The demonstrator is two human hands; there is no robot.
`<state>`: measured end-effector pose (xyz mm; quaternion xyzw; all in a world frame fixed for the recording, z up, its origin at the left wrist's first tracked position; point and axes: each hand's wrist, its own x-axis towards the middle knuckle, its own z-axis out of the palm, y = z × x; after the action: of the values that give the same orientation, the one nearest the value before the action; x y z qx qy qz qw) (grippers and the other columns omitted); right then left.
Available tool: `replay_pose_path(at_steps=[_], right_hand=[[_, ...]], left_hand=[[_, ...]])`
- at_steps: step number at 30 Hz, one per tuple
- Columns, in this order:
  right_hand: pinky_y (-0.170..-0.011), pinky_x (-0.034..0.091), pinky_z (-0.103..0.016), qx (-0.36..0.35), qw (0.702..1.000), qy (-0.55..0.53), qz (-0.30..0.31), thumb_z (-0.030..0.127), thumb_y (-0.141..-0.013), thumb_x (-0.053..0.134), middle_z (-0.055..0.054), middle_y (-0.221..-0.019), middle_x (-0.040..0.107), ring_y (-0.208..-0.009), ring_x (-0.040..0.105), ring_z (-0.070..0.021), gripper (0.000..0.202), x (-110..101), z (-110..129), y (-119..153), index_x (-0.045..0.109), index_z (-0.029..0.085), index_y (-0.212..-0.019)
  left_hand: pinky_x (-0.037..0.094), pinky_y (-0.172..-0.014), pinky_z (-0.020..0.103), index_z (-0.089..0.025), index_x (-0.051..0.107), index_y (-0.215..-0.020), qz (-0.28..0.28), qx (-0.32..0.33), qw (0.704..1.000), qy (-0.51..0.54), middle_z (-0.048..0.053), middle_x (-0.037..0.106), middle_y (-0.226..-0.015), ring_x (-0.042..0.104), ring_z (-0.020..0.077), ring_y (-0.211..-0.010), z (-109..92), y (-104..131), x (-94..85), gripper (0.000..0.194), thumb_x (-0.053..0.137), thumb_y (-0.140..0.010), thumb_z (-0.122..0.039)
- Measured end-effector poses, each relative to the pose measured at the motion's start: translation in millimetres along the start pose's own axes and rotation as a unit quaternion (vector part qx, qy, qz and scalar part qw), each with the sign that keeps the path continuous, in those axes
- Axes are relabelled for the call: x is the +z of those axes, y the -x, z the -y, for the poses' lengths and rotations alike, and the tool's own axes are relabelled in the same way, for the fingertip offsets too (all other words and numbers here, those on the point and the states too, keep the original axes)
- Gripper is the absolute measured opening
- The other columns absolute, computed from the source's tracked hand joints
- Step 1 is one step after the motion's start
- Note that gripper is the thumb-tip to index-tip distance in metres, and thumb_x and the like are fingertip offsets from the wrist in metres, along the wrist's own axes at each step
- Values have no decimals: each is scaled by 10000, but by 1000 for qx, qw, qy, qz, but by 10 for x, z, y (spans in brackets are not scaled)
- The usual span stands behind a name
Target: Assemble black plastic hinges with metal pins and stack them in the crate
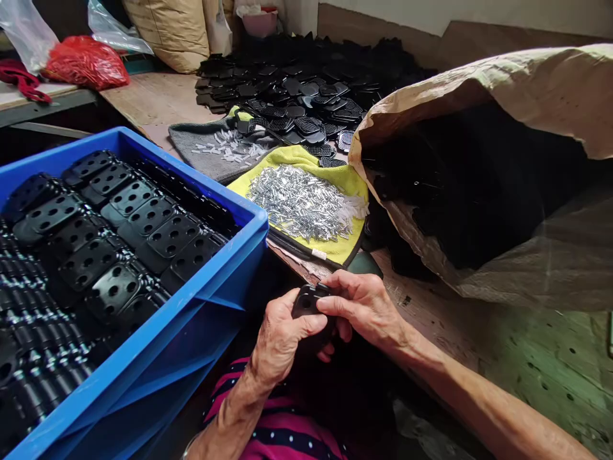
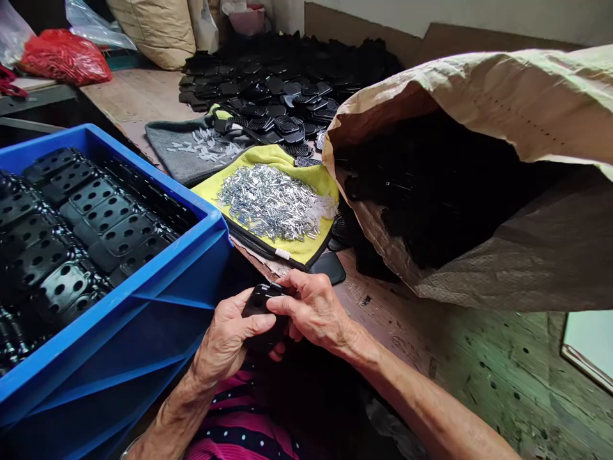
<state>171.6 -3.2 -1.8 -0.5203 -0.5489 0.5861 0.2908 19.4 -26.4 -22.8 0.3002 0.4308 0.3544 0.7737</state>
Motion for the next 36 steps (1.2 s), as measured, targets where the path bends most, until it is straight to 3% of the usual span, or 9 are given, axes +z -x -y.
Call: replay_pose_path(at_steps=[8, 12, 20, 25, 27, 29, 31, 32, 36], right_hand=[[-397, 382, -170, -45, 993, 110, 8, 257, -803, 552, 36, -521, 548, -424, 517, -80, 116, -4, -16, -42, 585, 155, -759], [-347, 279, -170, -72, 987, 139, -17, 269, -820, 522, 73, -387, 406, -343, 399, -56, 250, 2, -15, -43, 434, 190, -600], [-344, 327, -178, -54, 997, 58, -23, 313, -801, 532, 59, -391, 469, -335, 470, -87, 212, 23, 32, 20, 488, 181, -641], [-388, 335, -189, -2, 989, 110, 97, 326, -786, 588, 27, -470, 539, -416, 497, -93, 188, -227, 265, 13, 605, 170, -683], [-431, 363, -203, -24, 983, 166, 70, 332, -787, 590, 4, -550, 584, -484, 523, -108, 186, -378, 315, -58, 647, 169, -717], [-487, 392, -220, -64, 965, 245, -64, 287, -778, 588, -14, -631, 618, -547, 546, -122, 148, -515, 294, -186, 658, 160, -746], [-547, 408, -233, -95, 917, 336, -195, 227, -759, 592, -29, -697, 639, -604, 565, -132, 100, -610, 214, -354, 650, 148, -742], [-580, 415, -235, -102, 889, 385, -225, 209, -757, 590, -35, -731, 649, -637, 578, -136, 88, -638, 165, -442, 647, 144, -743], [-658, 412, -235, -75, 813, 547, -183, 201, -812, 535, -60, -848, 661, -756, 608, -151, 139, -628, 32, -697, 655, 142, -774]], left_hand=[[486, -386, 263, -118, 587, -887, -106, 5, 992, -75, 16, 630, -591, 588, 167, -433, 9, -43, 14, 305, 676, -646, -282], [474, -376, 244, -125, 611, -828, -134, 10, 987, -92, -27, 568, -545, 549, 131, -410, 30, -52, 38, 262, 679, -649, -304], [520, -485, 281, -115, 602, -890, -34, 6, 999, -32, 30, 641, -603, 606, 160, -493, -38, -17, 6, 273, 669, -680, -276], [506, -425, 265, -121, 597, -848, -45, -19, 997, -52, 26, 635, -596, 624, 185, -489, -135, 10, -31, 270, 683, -647, -279], [512, -423, 273, -122, 594, -845, -48, -18, 997, -50, 21, 631, -607, 634, 197, -493, -165, 0, -51, 271, 682, -640, -276], [519, -432, 272, -123, 591, -828, -60, -7, 996, -59, 15, 622, -615, 640, 196, -504, -190, -14, -62, 260, 679, -642, -281], [518, -434, 263, -125, 589, -804, -72, 4, 994, -79, 2, 603, -610, 638, 186, -507, -208, -31, -57, 244, 673, -642, -288], [517, -435, 258, -126, 590, -793, -79, 7, 993, -92, -5, 592, -606, 636, 181, -506, -215, -41, -51, 235, 666, -643, -289], [508, -437, 247, -138, 593, -758, -110, 26, 980, -161, -21, 560, -590, 631, 172, -509, -243, -82, -32, 196, 631, -649, -296]])
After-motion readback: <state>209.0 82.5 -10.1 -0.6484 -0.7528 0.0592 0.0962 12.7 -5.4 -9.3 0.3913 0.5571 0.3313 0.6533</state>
